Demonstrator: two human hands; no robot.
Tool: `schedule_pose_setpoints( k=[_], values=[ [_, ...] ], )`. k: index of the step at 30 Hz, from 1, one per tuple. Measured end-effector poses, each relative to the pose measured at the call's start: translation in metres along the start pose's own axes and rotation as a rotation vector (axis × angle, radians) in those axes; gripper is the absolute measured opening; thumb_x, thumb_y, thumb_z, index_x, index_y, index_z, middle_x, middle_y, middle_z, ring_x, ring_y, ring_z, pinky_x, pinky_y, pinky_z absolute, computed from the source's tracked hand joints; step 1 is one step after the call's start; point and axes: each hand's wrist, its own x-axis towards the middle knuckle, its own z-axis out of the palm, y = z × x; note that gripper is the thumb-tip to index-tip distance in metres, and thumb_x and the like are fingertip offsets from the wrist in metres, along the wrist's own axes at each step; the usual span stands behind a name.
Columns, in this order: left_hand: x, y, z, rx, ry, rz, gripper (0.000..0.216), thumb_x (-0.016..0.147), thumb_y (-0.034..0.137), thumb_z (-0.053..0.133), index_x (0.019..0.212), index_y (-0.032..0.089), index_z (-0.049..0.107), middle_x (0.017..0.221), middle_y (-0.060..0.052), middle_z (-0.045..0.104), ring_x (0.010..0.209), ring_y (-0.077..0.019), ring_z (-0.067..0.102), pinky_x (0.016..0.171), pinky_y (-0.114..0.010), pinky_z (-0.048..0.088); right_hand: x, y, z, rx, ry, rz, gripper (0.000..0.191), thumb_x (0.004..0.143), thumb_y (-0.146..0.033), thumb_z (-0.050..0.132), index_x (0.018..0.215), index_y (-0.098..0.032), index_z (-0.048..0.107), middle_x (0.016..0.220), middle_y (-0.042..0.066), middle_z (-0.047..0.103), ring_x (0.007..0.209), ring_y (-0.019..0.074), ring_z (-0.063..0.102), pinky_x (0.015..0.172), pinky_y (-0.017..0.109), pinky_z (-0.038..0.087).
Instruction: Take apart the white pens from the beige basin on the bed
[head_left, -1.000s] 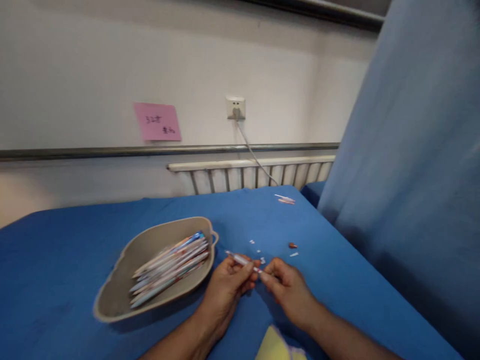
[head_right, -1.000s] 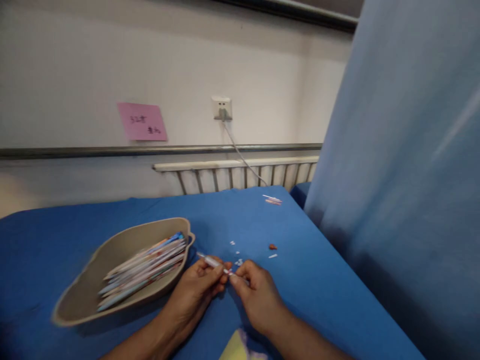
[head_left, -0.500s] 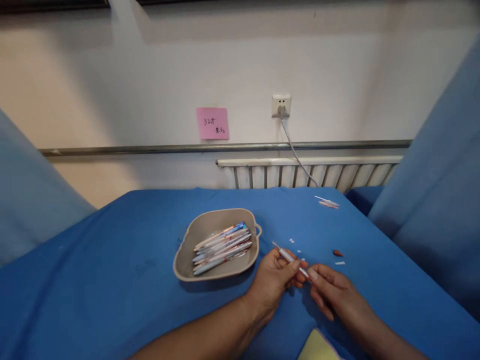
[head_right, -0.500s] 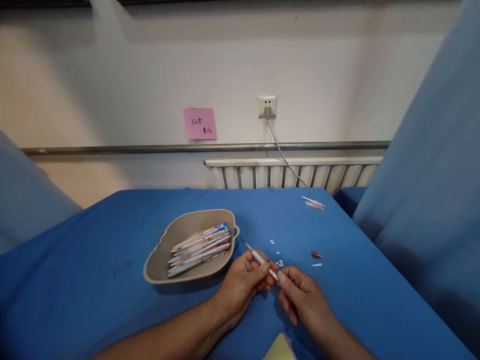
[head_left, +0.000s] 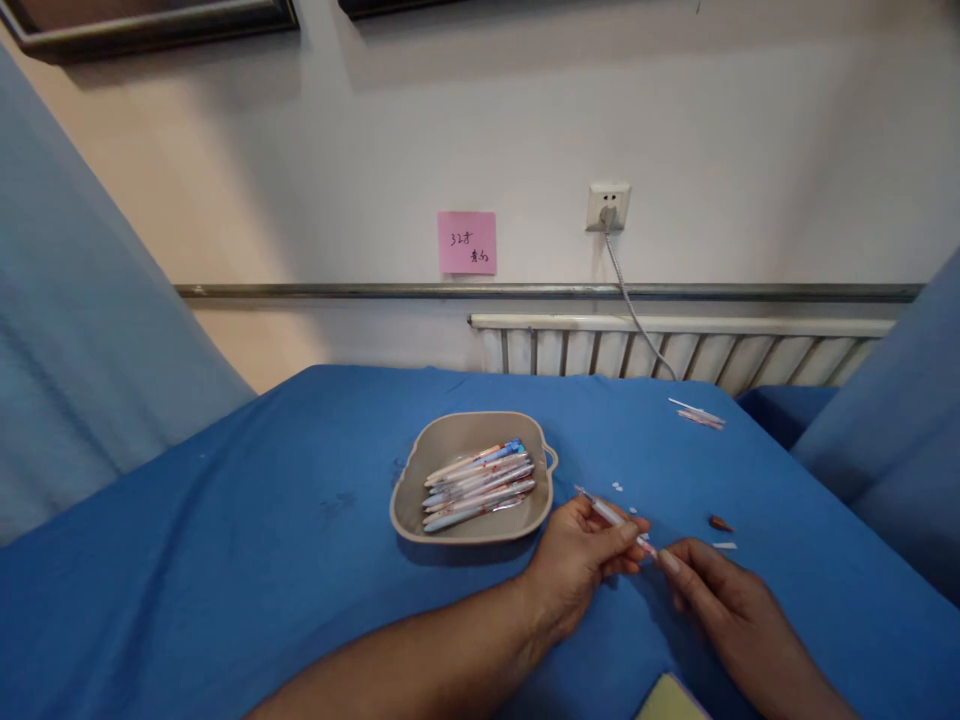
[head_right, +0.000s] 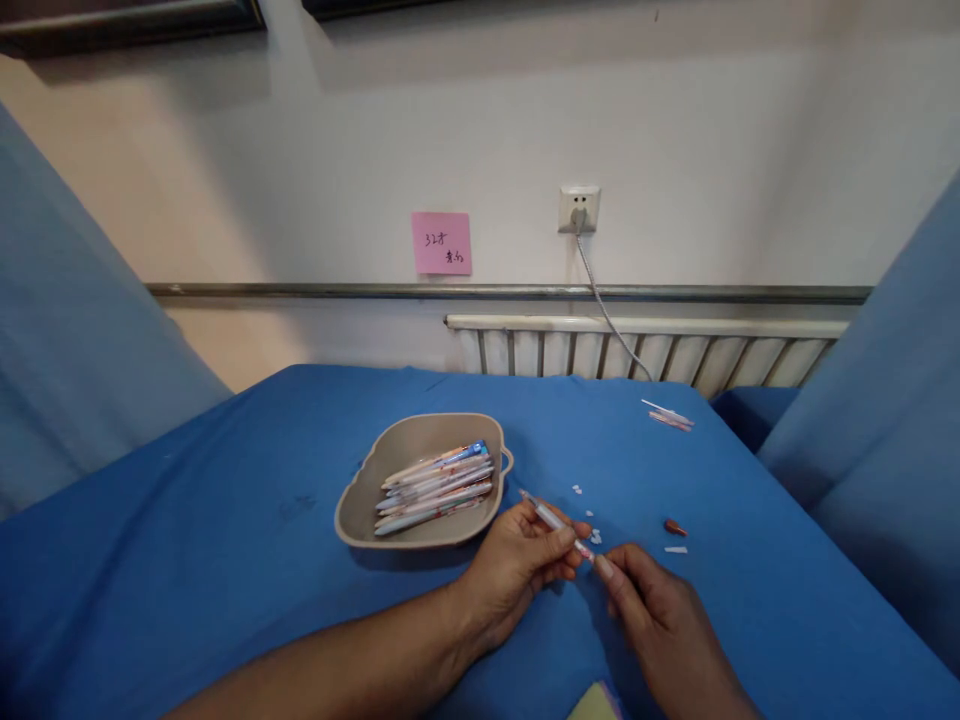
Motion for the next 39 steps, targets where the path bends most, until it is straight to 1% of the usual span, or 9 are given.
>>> schedule_pose_setpoints(
  k=[4, 7, 11, 16, 19, 23, 26, 31, 39],
  values=[
    [0.001, -0.002, -0.002, -0.004, -0.046, -0.011, 0.041, 0.057, 0.036, 0.083, 0.081, 0.009, 0.063, 0.075, -0.006, 0.068, 0.057, -0.0094, 0.059, 0.058, -0.021, 0.045, 0.002, 0.000, 0.001, 0.175, -0.080, 0.094, 0.043, 0.083, -0.057, 0.047, 0.063, -0.020, 0.048, 0.050, -0.006, 0.038, 0.044, 0.0086, 0.032, 0.042, 0.022, 0.024],
    [0.002, -0.002, -0.003, -0.043, -0.063, -0.030, 0.038, 0.059, 0.034, 0.083, 0.080, 0.010, 0.062, 0.083, -0.008, 0.069, 0.058, -0.0087, 0.059, 0.058, -0.021, 0.045, 0.004, -0.003, 0.003, 0.284, -0.103, 0.137, 0.040, 0.080, -0.058, 0.051, 0.070, -0.019, 0.051, 0.050, -0.007, 0.035, 0.043, 0.0073, 0.027, 0.041, 0.021, 0.019],
    [0.004, 0.002, -0.004, -0.071, -0.072, -0.044, 0.034, 0.066, 0.032, 0.079, 0.086, 0.011, 0.061, 0.094, -0.011, 0.069, 0.063, -0.0095, 0.061, 0.061, -0.021, 0.047, 0.007, -0.008, 0.004, 0.332, -0.045, 0.092, 0.039, 0.079, -0.058, 0.054, 0.075, -0.019, 0.052, 0.051, -0.008, 0.035, 0.044, 0.0073, 0.027, 0.041, 0.021, 0.018],
    [0.007, 0.009, -0.004, -0.059, -0.084, -0.063, 0.026, 0.078, 0.033, 0.068, 0.092, 0.011, 0.064, 0.096, -0.011, 0.067, 0.072, -0.0123, 0.063, 0.063, -0.021, 0.048, 0.012, -0.006, 0.003, 0.390, -0.003, 0.023, 0.038, 0.075, -0.056, 0.060, 0.076, -0.019, 0.049, 0.052, -0.009, 0.033, 0.046, 0.0067, 0.024, 0.043, 0.021, 0.018],
    [0.008, 0.011, -0.005, 0.002, -0.046, -0.037, 0.024, 0.079, 0.032, 0.068, 0.092, 0.012, 0.066, 0.094, -0.008, 0.066, 0.070, -0.0101, 0.061, 0.059, -0.019, 0.046, 0.014, -0.004, 0.003, 0.378, 0.018, -0.015, 0.037, 0.074, -0.052, 0.064, 0.074, -0.019, 0.048, 0.053, -0.009, 0.036, 0.048, 0.0069, 0.028, 0.045, 0.021, 0.021],
    [0.010, 0.012, -0.006, 0.041, -0.009, -0.012, 0.025, 0.076, 0.032, 0.071, 0.092, 0.012, 0.068, 0.079, -0.002, 0.062, 0.065, -0.0077, 0.057, 0.055, -0.017, 0.042, 0.014, -0.006, 0.003, 0.344, 0.058, -0.014, 0.035, 0.075, -0.051, 0.063, 0.072, -0.018, 0.051, 0.052, -0.008, 0.038, 0.048, 0.0073, 0.029, 0.044, 0.021, 0.022],
    [0.012, 0.010, -0.006, 0.045, -0.001, -0.001, 0.027, 0.075, 0.032, 0.072, 0.093, 0.013, 0.067, 0.072, -0.001, 0.060, 0.061, -0.0068, 0.054, 0.053, -0.016, 0.040, 0.014, -0.007, 0.003, 0.348, 0.086, 0.000, 0.035, 0.074, -0.051, 0.063, 0.071, -0.018, 0.052, 0.052, -0.007, 0.040, 0.047, 0.0074, 0.030, 0.044, 0.022, 0.021],
    [0.013, 0.006, -0.007, 0.076, 0.005, 0.027, 0.027, 0.073, 0.032, 0.074, 0.091, 0.013, 0.065, 0.073, -0.001, 0.062, 0.063, -0.0078, 0.056, 0.054, -0.016, 0.040, 0.013, -0.007, 0.002, 0.288, 0.110, -0.020, 0.030, 0.078, -0.047, 0.061, 0.073, -0.018, 0.054, 0.054, -0.006, 0.042, 0.048, 0.0076, 0.031, 0.045, 0.022, 0.023],
    [0.014, 0.006, -0.008, 0.093, -0.012, 0.015, 0.027, 0.071, 0.029, 0.075, 0.089, 0.013, 0.062, 0.081, -0.004, 0.067, 0.068, -0.0108, 0.061, 0.059, -0.019, 0.045, 0.012, -0.009, 0.000, 0.182, 0.096, -0.059, 0.027, 0.083, -0.042, 0.054, 0.071, -0.018, 0.052, 0.056, -0.005, 0.046, 0.050, 0.0085, 0.036, 0.046, 0.022, 0.028]
  ],
)
